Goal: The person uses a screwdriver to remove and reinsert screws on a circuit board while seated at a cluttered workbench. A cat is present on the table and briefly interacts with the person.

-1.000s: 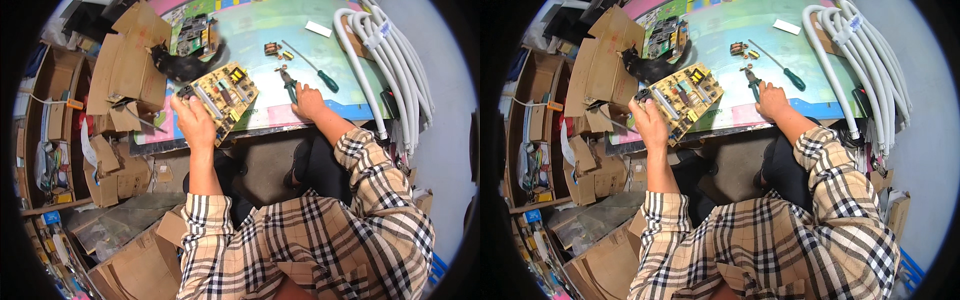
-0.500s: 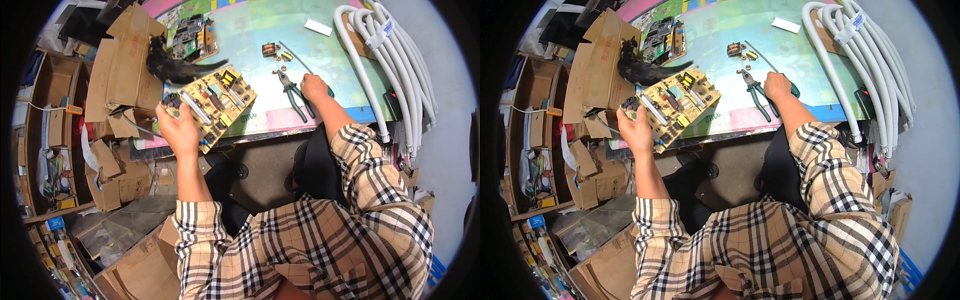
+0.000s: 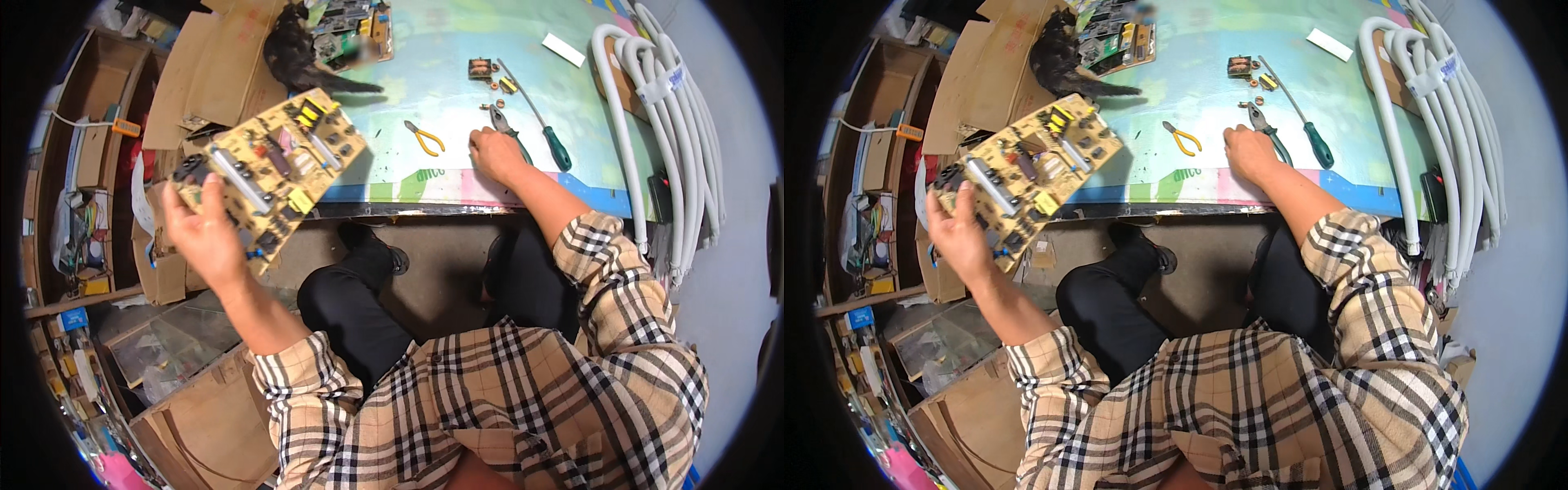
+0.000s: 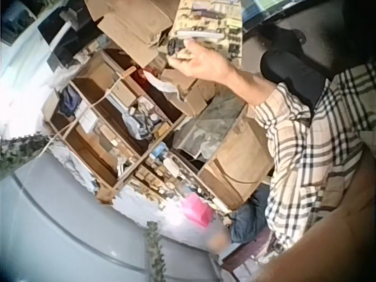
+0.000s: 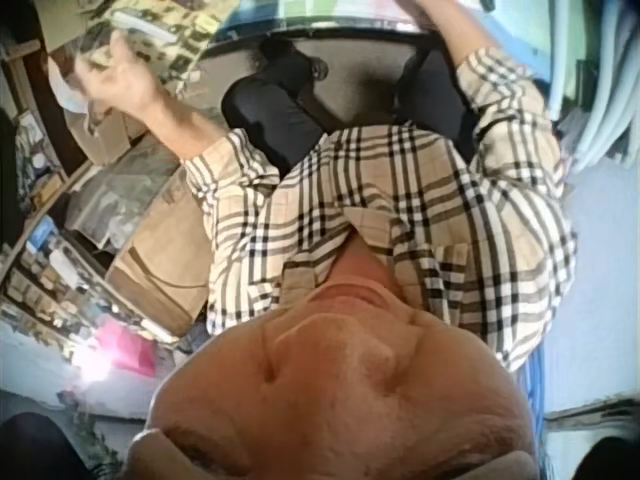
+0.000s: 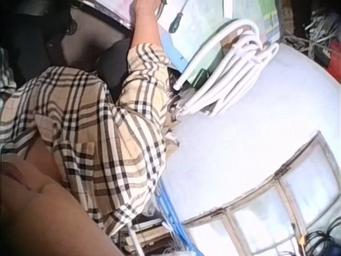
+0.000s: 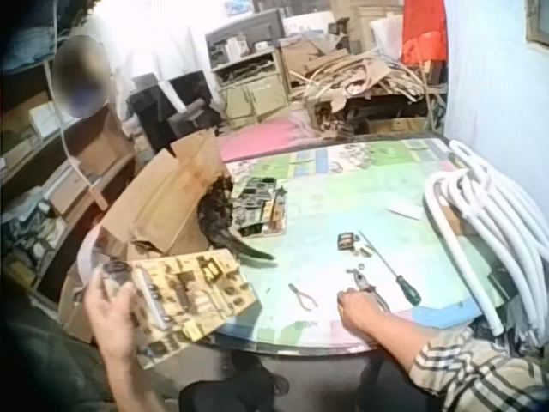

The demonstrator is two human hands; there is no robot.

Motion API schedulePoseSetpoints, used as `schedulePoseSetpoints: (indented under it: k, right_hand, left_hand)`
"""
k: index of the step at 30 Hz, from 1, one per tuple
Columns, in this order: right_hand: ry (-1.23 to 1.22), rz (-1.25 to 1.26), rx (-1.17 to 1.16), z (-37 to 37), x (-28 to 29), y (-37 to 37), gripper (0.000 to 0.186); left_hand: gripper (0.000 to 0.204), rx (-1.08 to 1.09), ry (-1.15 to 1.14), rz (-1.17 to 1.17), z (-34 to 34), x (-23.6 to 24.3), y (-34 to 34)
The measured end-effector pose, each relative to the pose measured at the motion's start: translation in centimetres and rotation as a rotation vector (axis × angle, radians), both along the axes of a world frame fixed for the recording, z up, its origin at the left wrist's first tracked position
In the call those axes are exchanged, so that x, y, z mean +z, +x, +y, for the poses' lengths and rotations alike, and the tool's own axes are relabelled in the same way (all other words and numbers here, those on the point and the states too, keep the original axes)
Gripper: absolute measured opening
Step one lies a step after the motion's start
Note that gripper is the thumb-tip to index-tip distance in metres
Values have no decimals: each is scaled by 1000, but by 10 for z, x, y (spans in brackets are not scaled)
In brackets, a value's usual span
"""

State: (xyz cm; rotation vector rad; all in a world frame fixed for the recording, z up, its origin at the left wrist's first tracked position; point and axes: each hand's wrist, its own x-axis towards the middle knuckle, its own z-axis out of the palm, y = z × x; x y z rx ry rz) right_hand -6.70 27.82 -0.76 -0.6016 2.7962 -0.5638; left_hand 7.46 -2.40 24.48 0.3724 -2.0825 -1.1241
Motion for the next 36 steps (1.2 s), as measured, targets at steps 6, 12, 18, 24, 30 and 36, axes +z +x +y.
schedulePoseSetpoints:
  k: [6, 12, 18, 24, 30, 36]
  right_hand:
    - [66, 110, 47, -68, 5, -14, 35]
    - [263, -85, 75, -87, 0, -31, 35]
    - [-17, -307, -45, -74, -19, -39, 36]
    - [-901, -1125, -308, -48, -6, -35, 31]
    - [-923, -991, -305, -49, 28, -17, 17]
    - [-927, -1398, -381, -65, 30, 23, 24]
  left_hand:
    - [13, 24, 116, -9, 31, -32, -5]
    - [14, 40, 112, -51, 46, -41, 2]
    - [18, 138, -14, -159, 67, -47, 2]
    - [18, 229, 10, -264, 65, -51, -1]
    - [20, 259, -112, -202, 55, -70, -6]
    - [19, 270, -117, -216, 59, -68, -8]
